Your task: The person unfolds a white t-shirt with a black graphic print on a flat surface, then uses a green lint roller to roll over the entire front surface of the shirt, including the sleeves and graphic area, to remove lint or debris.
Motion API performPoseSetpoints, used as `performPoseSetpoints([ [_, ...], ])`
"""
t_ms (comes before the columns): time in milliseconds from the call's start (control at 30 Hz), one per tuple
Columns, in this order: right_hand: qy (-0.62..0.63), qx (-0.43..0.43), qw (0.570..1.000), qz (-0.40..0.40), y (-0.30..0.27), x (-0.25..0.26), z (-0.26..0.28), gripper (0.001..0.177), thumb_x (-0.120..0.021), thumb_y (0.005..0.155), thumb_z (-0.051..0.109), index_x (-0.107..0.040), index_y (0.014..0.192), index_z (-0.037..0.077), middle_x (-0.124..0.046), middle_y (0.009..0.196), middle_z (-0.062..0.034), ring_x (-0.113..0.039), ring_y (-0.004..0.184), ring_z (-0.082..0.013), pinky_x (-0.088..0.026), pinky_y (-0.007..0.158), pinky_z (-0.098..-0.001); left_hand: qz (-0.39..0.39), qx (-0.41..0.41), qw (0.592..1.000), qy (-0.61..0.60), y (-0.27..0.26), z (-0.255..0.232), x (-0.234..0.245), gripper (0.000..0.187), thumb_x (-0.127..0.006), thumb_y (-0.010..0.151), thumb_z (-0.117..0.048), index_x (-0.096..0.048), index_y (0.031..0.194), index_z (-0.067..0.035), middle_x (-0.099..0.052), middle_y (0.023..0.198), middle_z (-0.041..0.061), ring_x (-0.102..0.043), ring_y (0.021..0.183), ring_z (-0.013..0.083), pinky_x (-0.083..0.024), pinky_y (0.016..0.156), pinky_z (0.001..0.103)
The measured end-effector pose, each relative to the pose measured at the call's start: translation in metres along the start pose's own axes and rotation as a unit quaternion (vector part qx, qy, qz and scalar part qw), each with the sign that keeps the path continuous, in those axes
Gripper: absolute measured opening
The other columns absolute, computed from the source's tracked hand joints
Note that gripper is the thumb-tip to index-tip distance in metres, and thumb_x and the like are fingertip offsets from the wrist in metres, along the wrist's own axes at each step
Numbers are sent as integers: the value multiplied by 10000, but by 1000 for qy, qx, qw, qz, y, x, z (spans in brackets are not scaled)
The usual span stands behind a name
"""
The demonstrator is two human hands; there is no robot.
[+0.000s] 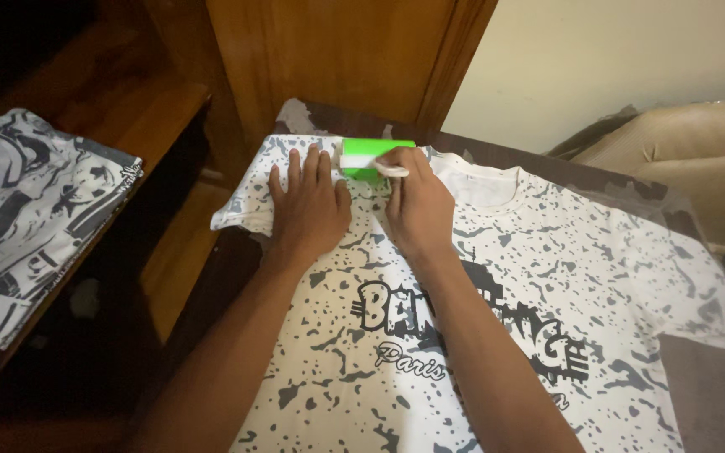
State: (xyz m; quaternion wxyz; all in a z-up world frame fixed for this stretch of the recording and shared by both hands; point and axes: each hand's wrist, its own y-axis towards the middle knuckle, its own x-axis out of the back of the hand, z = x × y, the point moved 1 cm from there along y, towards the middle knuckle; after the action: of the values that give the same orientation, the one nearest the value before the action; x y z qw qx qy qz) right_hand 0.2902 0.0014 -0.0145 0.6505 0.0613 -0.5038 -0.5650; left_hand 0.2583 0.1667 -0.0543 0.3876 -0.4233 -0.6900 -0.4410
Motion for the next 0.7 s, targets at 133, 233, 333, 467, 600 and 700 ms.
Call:
performPoseSetpoints([
  [133,8,34,999,33,2,0,3,460,-543,820,-52,-630,1245,102,-640,1294,-125,-679,890,-379,-540,770,-465,-1,-1,1000,0,0,2,-4,631,-379,1029,-350,-326,1521,42,-261,1630,210,-148,1522,407,-64,1194,620],
  [233,13,76,997,-26,3,1,3,361,-537,895,-31,-616,1222,100,-653,1230,-99,-685,1006,-377,-550,824,-444,7,-2,1000,-5,4,5,-6,638,-375,1029,-356,-319,1528,38,-249,1638,198,-148,1525,389,-59,1192,608],
  [333,30,-33,999,-5,0,-1,2,204,-531,1056,20,-623,1189,146,-678,1216,-41,-725,1027,-304,-583,851,-408,24,-16,999,-26,8,14,-2,634,-382,1034,-369,-325,1544,3,-237,1656,180,-163,1538,351,-76,1202,579],
  [467,25,-5,1000,-12,2,-2,4,251,-518,1007,6,-629,1196,128,-671,1225,-71,-707,1015,-323,-574,821,-410,35,-17,999,-22,10,28,5,594,-382,1032,-387,-368,1549,-95,-253,1657,145,-180,1542,313,-99,1207,556],
  [600,16,77,996,-32,6,-3,5,333,-521,919,-20,-619,1223,76,-641,1245,-127,-672,1016,-376,-554,802,-427,-11,-33,999,8,9,27,1,585,-404,1028,-378,-408,1535,-86,-279,1640,167,-193,1527,330,-95,1195,573],
  [700,29,14,999,-17,6,-3,4,219,-527,1015,12,-628,1184,108,-662,1201,-86,-701,1005,-339,-567,813,-419,-17,-23,1000,-13,6,27,-2,560,-407,1045,-373,-444,1526,-90,-306,1655,152,-221,1544,327,-105,1229,570],
])
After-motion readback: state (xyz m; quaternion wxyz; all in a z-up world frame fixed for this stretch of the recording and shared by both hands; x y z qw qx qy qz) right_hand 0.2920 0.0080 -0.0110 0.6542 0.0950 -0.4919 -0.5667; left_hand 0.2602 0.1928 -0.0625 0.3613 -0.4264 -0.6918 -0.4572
